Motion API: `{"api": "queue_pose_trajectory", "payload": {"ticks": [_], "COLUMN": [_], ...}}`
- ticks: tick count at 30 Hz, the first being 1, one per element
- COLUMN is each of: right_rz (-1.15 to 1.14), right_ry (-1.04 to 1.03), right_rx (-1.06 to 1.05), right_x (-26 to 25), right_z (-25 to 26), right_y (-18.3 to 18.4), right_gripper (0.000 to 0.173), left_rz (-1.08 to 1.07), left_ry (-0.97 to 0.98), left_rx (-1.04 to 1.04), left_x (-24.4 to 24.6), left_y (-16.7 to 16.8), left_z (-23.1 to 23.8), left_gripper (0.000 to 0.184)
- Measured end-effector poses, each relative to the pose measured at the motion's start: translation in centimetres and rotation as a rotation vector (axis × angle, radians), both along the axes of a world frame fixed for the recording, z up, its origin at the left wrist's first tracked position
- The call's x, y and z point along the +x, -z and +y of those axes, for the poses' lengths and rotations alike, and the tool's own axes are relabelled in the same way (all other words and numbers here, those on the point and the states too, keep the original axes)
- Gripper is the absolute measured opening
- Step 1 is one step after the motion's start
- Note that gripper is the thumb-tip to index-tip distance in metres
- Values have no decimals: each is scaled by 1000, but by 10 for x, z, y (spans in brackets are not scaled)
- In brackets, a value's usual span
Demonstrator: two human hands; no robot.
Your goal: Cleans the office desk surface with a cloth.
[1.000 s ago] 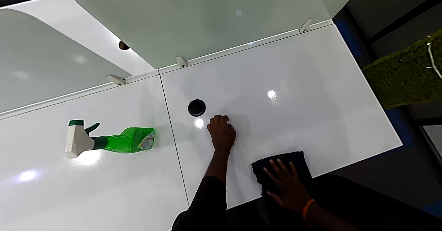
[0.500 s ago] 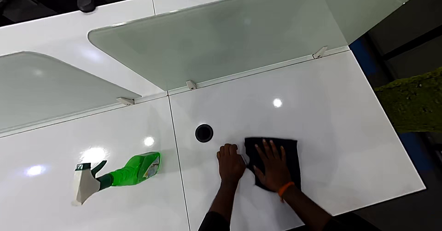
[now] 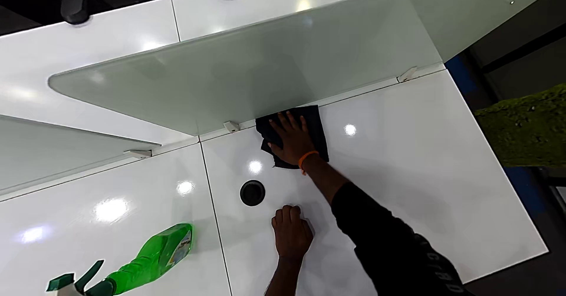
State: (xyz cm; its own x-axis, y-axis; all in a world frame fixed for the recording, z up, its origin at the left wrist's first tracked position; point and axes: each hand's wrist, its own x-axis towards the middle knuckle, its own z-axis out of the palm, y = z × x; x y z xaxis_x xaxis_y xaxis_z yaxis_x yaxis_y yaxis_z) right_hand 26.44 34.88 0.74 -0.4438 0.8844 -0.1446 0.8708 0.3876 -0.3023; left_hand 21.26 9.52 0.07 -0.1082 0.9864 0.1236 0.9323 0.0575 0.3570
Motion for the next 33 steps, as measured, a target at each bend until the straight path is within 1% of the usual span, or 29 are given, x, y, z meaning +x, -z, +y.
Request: {"api": "queue_pose_trajectory", "payload": {"ticks": [2, 4, 7, 10, 14, 16, 18, 20, 23, 25, 29, 33], "right_rz": [15, 7, -31, -89, -130, -158, -163, -168, -183, -181, -141, -106], "right_ry": [-92, -84, 134, 398, 717, 838, 931, 1014, 1142, 1118, 799, 467], "right_rx": [28, 38, 87, 84, 102, 111, 98, 93, 98, 120, 137, 112], "right_x": [28, 70, 153, 240, 333, 363, 379, 379, 356, 326, 234, 122], "right_z": [12, 24, 34, 28, -19, -49, -73, -83, -76, -66, -64, -84], "right_y": [0, -5, -10, -14, -14, -9, -4, -1, 1, 0, 1, 3], "right_gripper": [73, 71, 70, 72, 74, 76, 78, 79, 82, 84, 85, 86], "left_rz": [3, 8, 12, 0, 12, 15, 15, 19, 9, 9, 26, 38], "left_ry": [3, 5, 4, 1, 0, -1, -2, -7, -7, -9, -18, -31], "left_rx": [-11, -20, -28, -32, -57, -45, -36, -40, -54, -48, -43, -51], "left_x": [0, 1, 1, 2, 2, 3, 3, 3, 4, 5, 7, 10], "left_y": [0, -1, -1, -1, -3, -3, -3, -3, -4, -4, -5, -5], "left_z": [0, 0, 0, 0, 1, 1, 1, 1, 1, 2, 2, 3], "left_gripper": [32, 32, 31, 31, 31, 30, 29, 28, 28, 28, 28, 24]}}
